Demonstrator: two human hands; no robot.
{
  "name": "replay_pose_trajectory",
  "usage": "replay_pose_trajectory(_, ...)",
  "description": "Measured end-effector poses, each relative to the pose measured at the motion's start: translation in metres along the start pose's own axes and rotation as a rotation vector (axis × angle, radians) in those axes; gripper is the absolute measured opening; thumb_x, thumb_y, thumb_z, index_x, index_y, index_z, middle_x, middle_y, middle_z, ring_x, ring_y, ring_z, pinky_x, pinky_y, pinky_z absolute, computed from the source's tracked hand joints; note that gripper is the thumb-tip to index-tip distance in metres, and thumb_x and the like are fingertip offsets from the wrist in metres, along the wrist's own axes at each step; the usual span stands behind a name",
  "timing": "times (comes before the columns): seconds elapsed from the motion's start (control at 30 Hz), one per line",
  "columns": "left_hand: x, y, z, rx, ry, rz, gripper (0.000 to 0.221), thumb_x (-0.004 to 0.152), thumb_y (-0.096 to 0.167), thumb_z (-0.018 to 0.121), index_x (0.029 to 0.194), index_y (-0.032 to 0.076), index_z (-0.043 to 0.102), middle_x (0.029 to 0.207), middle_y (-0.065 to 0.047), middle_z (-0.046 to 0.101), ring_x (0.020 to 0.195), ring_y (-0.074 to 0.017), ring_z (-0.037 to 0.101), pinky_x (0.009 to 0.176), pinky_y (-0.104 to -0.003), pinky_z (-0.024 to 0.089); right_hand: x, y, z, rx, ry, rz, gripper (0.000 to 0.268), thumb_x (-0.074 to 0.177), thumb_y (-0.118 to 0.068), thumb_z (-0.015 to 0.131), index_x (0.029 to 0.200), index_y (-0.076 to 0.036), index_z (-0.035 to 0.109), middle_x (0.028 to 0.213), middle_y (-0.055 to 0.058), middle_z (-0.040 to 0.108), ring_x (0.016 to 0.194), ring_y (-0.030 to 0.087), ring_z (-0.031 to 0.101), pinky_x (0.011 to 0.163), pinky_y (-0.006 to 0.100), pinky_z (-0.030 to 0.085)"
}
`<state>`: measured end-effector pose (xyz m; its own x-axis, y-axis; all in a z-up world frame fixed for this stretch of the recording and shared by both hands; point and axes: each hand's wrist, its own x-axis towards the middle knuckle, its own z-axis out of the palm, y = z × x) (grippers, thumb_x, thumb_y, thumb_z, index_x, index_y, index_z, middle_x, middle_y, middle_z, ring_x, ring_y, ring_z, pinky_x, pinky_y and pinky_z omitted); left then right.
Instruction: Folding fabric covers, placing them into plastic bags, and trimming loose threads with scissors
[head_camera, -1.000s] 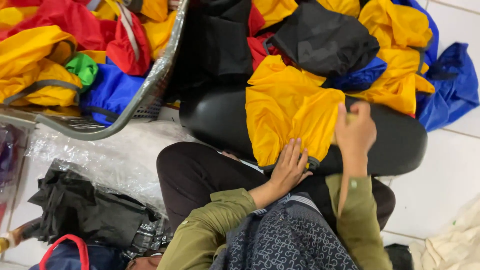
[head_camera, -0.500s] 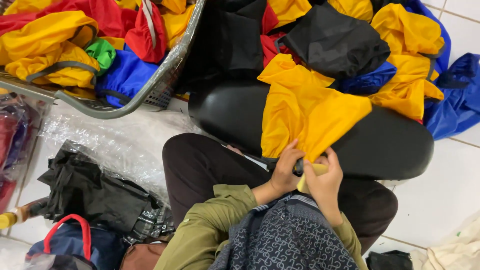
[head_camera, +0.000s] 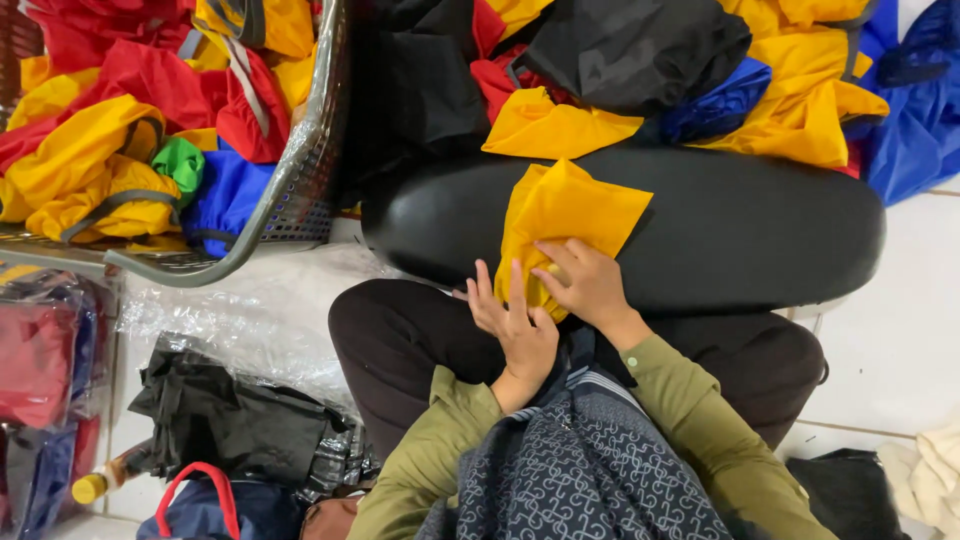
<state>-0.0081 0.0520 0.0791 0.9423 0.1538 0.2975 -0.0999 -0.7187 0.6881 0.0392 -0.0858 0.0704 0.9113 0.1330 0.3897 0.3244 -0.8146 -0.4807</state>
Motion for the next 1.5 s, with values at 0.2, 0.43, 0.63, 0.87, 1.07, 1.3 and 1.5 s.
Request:
replay_pose_trajectory(0.2,0.003,-0.031,0.027,0.102,-0.108,0.063,0.060,0.096,-0.002,0.043,0.152,0.016,0.053,0.167,-0.012,0.036,0.148,-0.0423,0.032,0.110,-0.052,0.027,-0.005,0.002,0.010,0.041,0.057,0.025,0.040,0.103,-0.050,0.054,0.124,-0.020,0.070,0.093,-0.001,0.061,0.078,0.022,0.066,0.070,0.032,0.056)
replay_pose_trajectory(0.43,-0.001,-0.038,0.043,0.262,-0.112,0.068,0.062,0.092,0.000,0.049,0.153,0.007,0.045,0.167,-0.014,0.032,0.125,-0.0388,0.040,0.093,-0.046,0.035,0.082,0.037,0.045,-0.303,0.013,-0.448,0.021,0.105,-0.033,0.054,0.090,-0.018,0.052,0.071,0.002,0.053,0.062,0.021,0.064,0.057,0.032,0.054)
replay_pose_trajectory(0.63,0.008,-0.028,0.031,0.325,-0.154,0.074,0.076,0.082,-0.004,0.051,0.157,0.002,0.039,0.168,-0.016,0.030,0.114,-0.0372,0.045,0.093,-0.046,0.039,0.123,0.101,0.050,-0.695,0.127,-0.158,0.026,0.113,-0.041,0.055,0.096,-0.021,0.052,0.070,-0.005,0.048,0.056,0.014,0.055,0.046,0.028,0.043)
replay_pose_trajectory(0.87,0.000,-0.046,0.046,0.206,-0.142,0.036,0.071,0.088,0.001,0.051,0.158,0.005,0.040,0.170,-0.013,0.028,0.117,-0.0394,0.040,0.091,-0.043,0.035,0.018,0.000,0.051,-0.367,-0.078,-0.357,0.026,0.101,-0.038,0.054,0.081,-0.022,0.051,0.069,-0.002,0.050,0.064,0.018,0.061,0.057,0.030,0.051)
replay_pose_trajectory(1.07,0.007,-0.032,0.033,0.286,-0.185,0.044,0.078,0.082,-0.004,0.054,0.158,0.005,0.038,0.170,-0.014,0.026,0.116,-0.0394,0.040,0.088,-0.043,0.036,0.064,0.131,0.018,-0.942,0.144,-0.178,0.034,0.110,-0.048,0.057,0.084,-0.026,0.050,0.070,-0.006,0.043,0.060,0.014,0.053,0.052,0.029,0.041)
replay_pose_trajectory(1.3,0.054,-0.014,-0.008,0.108,-0.150,0.118,0.048,0.081,0.010,0.052,0.126,0.007,0.069,0.166,-0.018,0.032,0.141,-0.0493,0.030,0.107,-0.056,0.027,-0.019,0.103,-0.047,-0.024,-0.003,0.870,0.041,0.106,-0.062,0.069,0.101,-0.022,0.070,0.078,0.003,0.072,0.085,0.031,0.073,0.070,0.041,0.054)
replay_pose_trajectory(1.5,0.111,-0.008,0.009,-0.129,-0.563,-0.123,0.100,0.086,0.036,0.082,0.159,0.002,0.023,0.151,-0.026,0.032,0.134,-0.0479,0.034,0.104,-0.062,0.036,-0.040,0.046,-0.008,0.491,-0.099,1.016,0.079,0.077,-0.045,0.093,0.138,-0.009,0.059,0.091,0.013,0.076,0.082,0.023,0.072,0.070,0.033,0.058)
